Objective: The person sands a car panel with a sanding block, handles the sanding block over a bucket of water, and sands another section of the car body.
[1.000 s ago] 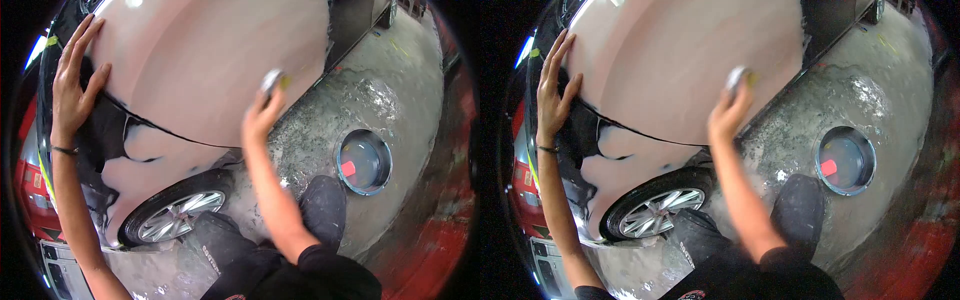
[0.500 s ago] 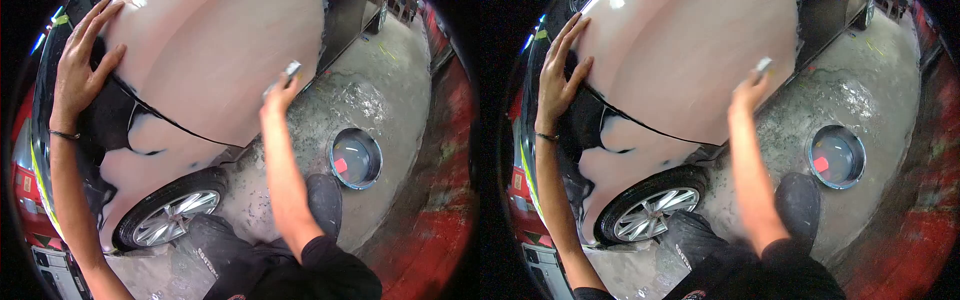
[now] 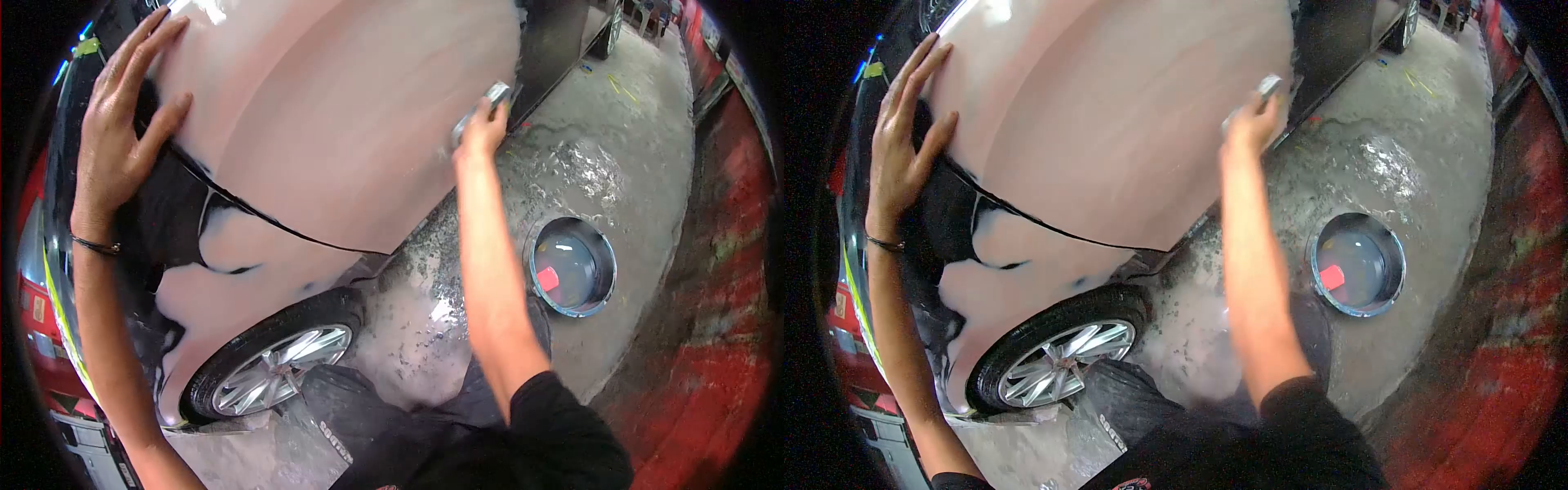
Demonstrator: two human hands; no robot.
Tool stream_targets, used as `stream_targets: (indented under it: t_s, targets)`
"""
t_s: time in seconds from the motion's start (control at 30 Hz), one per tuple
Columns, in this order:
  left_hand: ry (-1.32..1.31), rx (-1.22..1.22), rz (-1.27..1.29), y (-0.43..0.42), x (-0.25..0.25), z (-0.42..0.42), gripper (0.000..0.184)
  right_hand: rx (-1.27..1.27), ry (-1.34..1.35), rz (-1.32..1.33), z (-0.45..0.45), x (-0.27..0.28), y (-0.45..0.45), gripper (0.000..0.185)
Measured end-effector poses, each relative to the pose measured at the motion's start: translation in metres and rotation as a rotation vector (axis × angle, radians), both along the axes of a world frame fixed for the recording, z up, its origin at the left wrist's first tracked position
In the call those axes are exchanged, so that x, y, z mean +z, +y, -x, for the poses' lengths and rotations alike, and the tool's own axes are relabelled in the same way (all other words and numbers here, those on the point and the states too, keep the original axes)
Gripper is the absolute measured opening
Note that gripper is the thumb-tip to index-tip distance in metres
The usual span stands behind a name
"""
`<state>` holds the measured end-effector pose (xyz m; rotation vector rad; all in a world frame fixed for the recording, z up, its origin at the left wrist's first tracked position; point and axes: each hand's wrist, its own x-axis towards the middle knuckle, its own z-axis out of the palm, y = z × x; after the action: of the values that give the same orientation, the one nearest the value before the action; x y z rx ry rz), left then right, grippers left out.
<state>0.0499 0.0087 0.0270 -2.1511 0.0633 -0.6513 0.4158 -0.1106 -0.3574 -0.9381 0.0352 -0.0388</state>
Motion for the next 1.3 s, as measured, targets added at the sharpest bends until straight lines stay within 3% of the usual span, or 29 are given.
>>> stream_targets:
  t_s: [0.03, 0.07, 0.13, 0.2, 0.27, 0.33, 0.4, 0.43, 0.5, 0.57, 0.6, 0.67, 0.77, 0.87, 0.97, 1.0, 1.07, 1.17, 1.2, 1.23, 1.3]
  targets:
    - [-0.019, 0.003, 0.003, 0.0, -0.003, -0.001, 0.069, 0.06, -0.038, 0.069, 0.046, 0.028, -0.012, 0.048]
    - [-0.032, 0.009, 0.011, 0.001, -0.006, -0.001, 0.07, -0.065, -0.249, 0.306, 0.074, 0.016, 0.004, 0.054]
    - [-0.02, 0.023, 0.022, -0.003, -0.006, 0.0, 0.069, -0.206, -0.519, 0.284, 0.169, 0.039, 0.002, 0.062]
    - [-0.006, 0.041, 0.032, -0.013, -0.005, -0.001, 0.069, -0.17, -0.626, 0.418, 0.2, 0.029, -0.006, 0.061]
    - [-0.002, 0.063, 0.037, -0.02, -0.004, -0.005, 0.07, -0.198, -0.685, 0.397, 0.166, 0.029, -0.012, 0.061]
    - [0.001, 0.101, 0.005, -0.02, -0.001, -0.004, 0.07, -0.096, -0.535, 0.308, 0.083, 0.041, -0.018, 0.062]
    - [0.015, 0.101, 0.016, -0.015, -0.001, -0.004, 0.072, -0.348, -0.559, 0.48, -0.032, 0.037, -0.011, 0.059]
    - [0.023, 0.102, 0.021, -0.013, -0.002, -0.003, 0.073, -0.294, -0.484, 0.454, -0.072, 0.044, -0.016, 0.057]
    - [0.027, 0.099, 0.034, -0.012, -0.001, -0.002, 0.073, -0.229, -0.41, 0.417, -0.086, 0.055, -0.021, 0.054]
    - [0.028, 0.089, 0.044, -0.017, -0.001, -0.003, 0.073, -0.208, -0.401, 0.395, -0.047, 0.061, -0.017, 0.052]
    - [0.016, 0.077, 0.054, -0.02, 0.0, -0.004, 0.072, -0.317, -0.538, 0.44, 0.0, 0.057, -0.011, 0.056]
    - [-0.007, 0.057, 0.076, -0.025, -0.003, -0.008, 0.07, -0.234, -0.578, 0.298, 0.131, 0.062, -0.006, 0.067]
    - [0.0, 0.068, 0.096, -0.026, -0.007, -0.005, 0.072, -0.127, -0.733, 0.332, 0.251, 0.015, -0.001, 0.059]
    - [0.01, 0.078, 0.098, -0.029, -0.005, -0.007, 0.074, -0.138, -0.824, 0.42, 0.195, 0.0, -0.009, 0.057]
    - [0.001, 0.096, 0.085, -0.026, -0.005, -0.008, 0.074, -0.148, -0.46, 0.203, 0.038, 0.028, -0.007, 0.054]
    - [0.005, 0.096, 0.087, -0.027, -0.004, -0.008, 0.074, -0.34, -0.508, 0.339, -0.026, 0.019, -0.001, 0.051]
    - [0.007, 0.087, 0.078, -0.027, -0.002, -0.006, 0.074, -0.154, -0.288, 0.245, -0.094, 0.017, -0.006, 0.05]
    - [0.0, 0.061, 0.078, -0.025, -0.004, -0.005, 0.074, -0.143, -0.276, 0.19, -0.038, 0.014, 0.003, 0.052]
    - [-0.001, 0.055, 0.081, -0.024, -0.005, -0.005, 0.074, -0.16, -0.254, 0.208, 0.023, 0.02, 0.005, 0.053]
    - [0.001, 0.047, 0.084, -0.023, -0.006, -0.006, 0.073, -0.297, -0.431, 0.274, 0.083, 0.009, 0.015, 0.055]
    - [-0.012, 0.032, 0.065, -0.022, -0.006, -0.007, 0.073, -0.196, -0.504, 0.278, 0.225, 0.004, 0.008, 0.057]
